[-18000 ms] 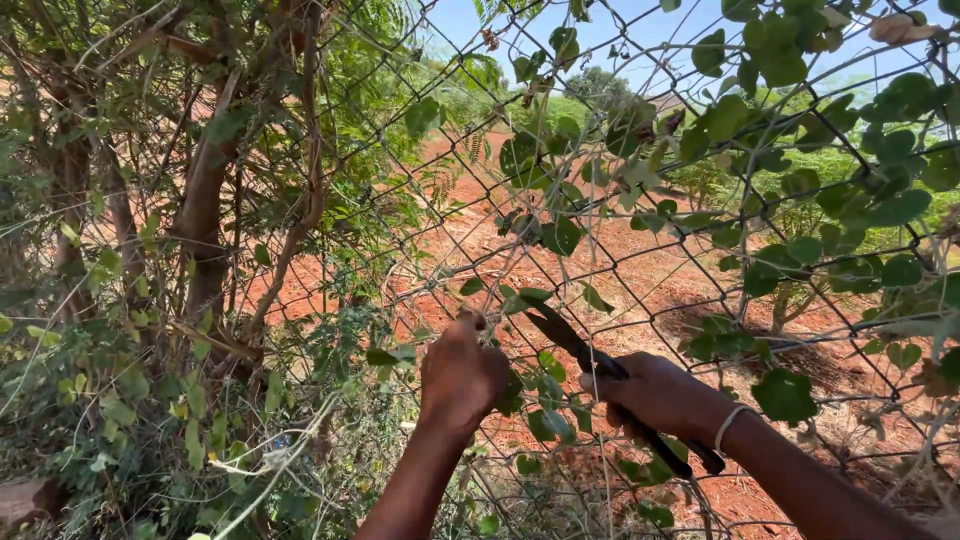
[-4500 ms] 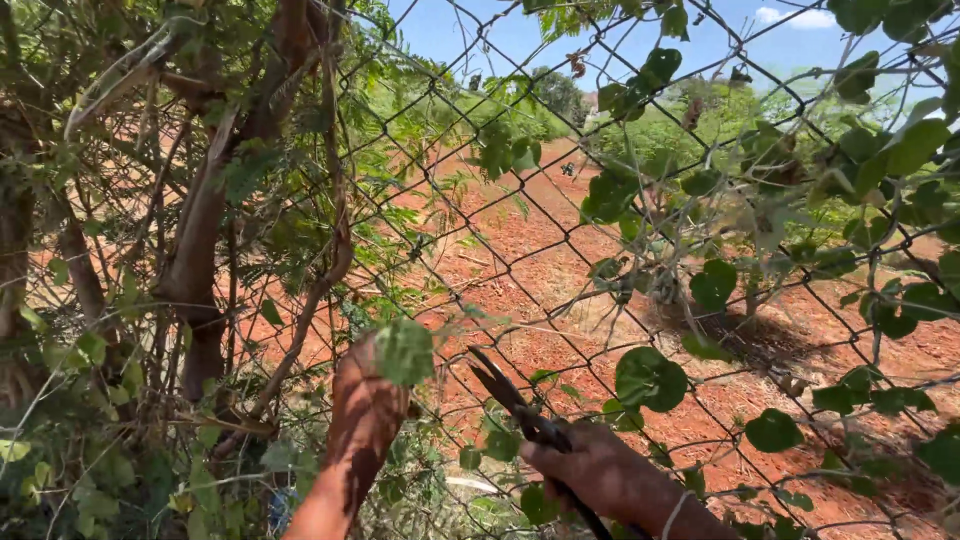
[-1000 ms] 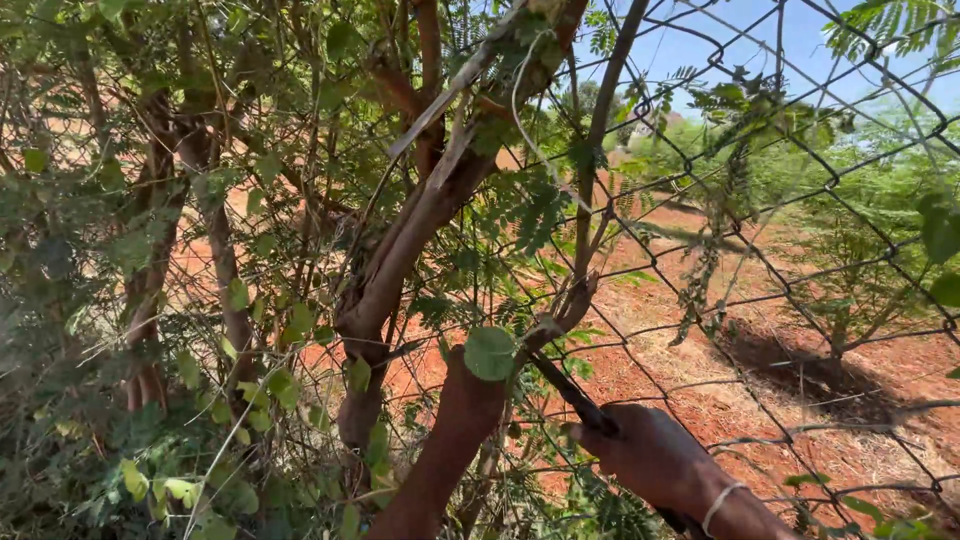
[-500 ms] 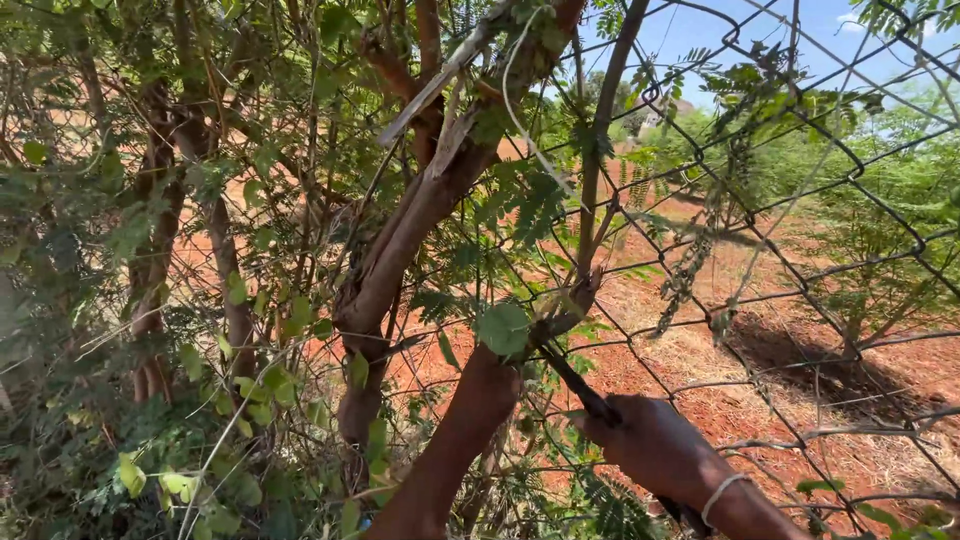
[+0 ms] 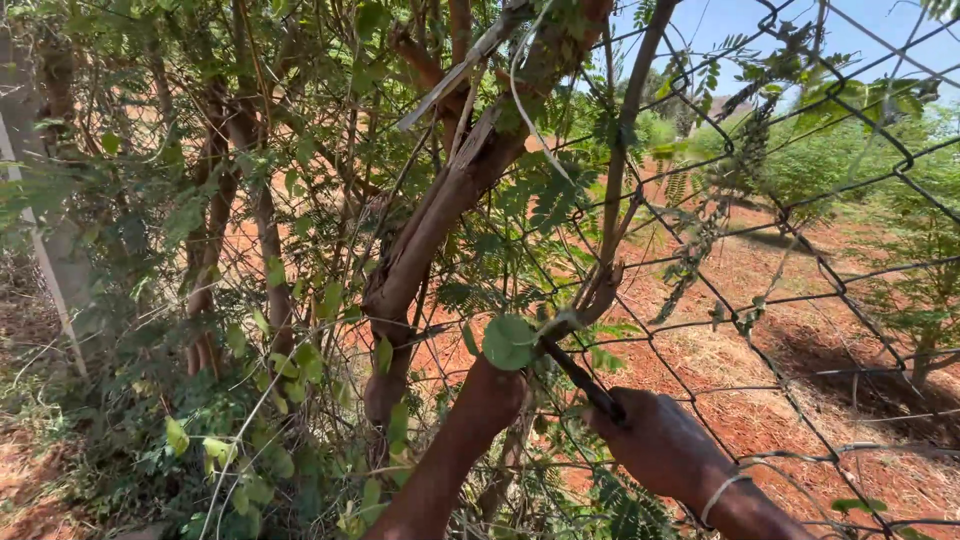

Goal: Pruning climbing vines from a chain-link fence using garden shears.

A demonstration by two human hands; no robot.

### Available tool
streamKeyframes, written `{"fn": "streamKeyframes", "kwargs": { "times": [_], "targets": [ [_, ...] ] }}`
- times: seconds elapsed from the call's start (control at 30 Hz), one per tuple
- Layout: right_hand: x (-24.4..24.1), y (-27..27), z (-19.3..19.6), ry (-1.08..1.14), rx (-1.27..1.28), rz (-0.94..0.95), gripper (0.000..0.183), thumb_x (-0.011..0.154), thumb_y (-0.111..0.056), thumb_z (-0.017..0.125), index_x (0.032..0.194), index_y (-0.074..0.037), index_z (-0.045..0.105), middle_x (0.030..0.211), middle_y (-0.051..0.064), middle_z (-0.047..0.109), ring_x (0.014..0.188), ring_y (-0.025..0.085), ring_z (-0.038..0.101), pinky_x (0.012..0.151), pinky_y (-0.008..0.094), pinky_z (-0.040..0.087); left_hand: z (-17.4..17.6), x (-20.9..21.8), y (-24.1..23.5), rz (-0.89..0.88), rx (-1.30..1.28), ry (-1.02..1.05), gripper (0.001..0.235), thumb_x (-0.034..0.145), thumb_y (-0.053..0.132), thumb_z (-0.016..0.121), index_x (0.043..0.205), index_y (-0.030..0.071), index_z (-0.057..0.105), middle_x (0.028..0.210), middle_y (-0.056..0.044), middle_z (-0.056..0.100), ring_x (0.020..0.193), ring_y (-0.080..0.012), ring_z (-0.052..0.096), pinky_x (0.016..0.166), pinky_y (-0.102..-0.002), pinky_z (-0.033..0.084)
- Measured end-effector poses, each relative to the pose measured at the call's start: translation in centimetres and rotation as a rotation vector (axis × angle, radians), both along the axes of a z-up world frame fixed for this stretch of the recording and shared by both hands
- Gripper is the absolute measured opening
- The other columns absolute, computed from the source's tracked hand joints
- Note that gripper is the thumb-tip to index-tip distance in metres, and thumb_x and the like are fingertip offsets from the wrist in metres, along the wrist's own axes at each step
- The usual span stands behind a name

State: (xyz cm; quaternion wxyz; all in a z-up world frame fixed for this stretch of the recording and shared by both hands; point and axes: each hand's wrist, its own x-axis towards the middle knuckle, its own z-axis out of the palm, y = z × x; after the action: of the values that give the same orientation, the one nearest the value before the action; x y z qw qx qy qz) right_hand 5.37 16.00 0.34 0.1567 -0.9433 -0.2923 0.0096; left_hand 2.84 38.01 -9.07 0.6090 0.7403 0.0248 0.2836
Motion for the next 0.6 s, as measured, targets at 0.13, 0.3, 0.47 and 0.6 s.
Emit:
{"fn": "streamKeyframes", "kwargs": {
  "times": [0.13, 0.3, 0.47, 0.6],
  "targets": [
    [-0.4, -1.2, -0.6, -0.012, 0.099, 0.067, 0.052, 0.091, -0.057, 0.060, 0.082, -0.006, 0.068, 0.064, 0.017, 0.065, 0.063, 0.035, 0.065, 0.067, 0.049, 0.049, 0.0, -1.6, -0.8, 0.056, 0.142, -0.022, 0.027, 0.100, -0.001, 0.047, 0.125, 0.004, 0.052, 0.091, -0.008, 0.056, 0.075, -0.0169, 0.050, 0.069, -0.037, 0.048],
    [-1.0, -2.7, -0.5, -0.029, 0.106, 0.129, 0.052, 0.089, -0.058, 0.063, 0.083, -0.007, 0.069, 0.067, 0.014, 0.066, 0.066, 0.031, 0.067, 0.067, 0.048, 0.050, 0.0, -3.2, -1.9, -0.095, 0.171, -0.542, 0.047, 0.093, -0.006, 0.048, 0.138, 0.004, 0.039, 0.129, -0.003, 0.053, 0.114, -0.0138, 0.049, 0.091, -0.034, 0.040],
    [-1.3, -3.3, -0.1, 0.033, 0.085, 0.144, 0.052, 0.093, -0.056, 0.061, 0.082, -0.005, 0.066, 0.063, 0.015, 0.062, 0.061, 0.027, 0.059, 0.065, 0.046, 0.048, -0.5, -2.6, -1.6, -0.026, -0.028, -0.153, 0.030, 0.095, -0.001, 0.050, 0.123, 0.008, 0.056, 0.104, -0.005, 0.059, 0.088, -0.0182, 0.051, 0.080, -0.035, 0.046],
    [-2.0, -2.6, 0.4, 0.111, 0.088, 0.119, 0.049, 0.093, -0.054, 0.062, 0.082, -0.007, 0.066, 0.060, 0.010, 0.059, 0.059, 0.021, 0.055, 0.063, 0.044, 0.046, 0.8, -4.4, -1.6, 0.086, 0.074, -0.082, 0.033, 0.090, -0.003, 0.051, 0.120, 0.009, 0.057, 0.104, -0.007, 0.063, 0.091, -0.0189, 0.058, 0.082, -0.036, 0.049]
  ]
}}
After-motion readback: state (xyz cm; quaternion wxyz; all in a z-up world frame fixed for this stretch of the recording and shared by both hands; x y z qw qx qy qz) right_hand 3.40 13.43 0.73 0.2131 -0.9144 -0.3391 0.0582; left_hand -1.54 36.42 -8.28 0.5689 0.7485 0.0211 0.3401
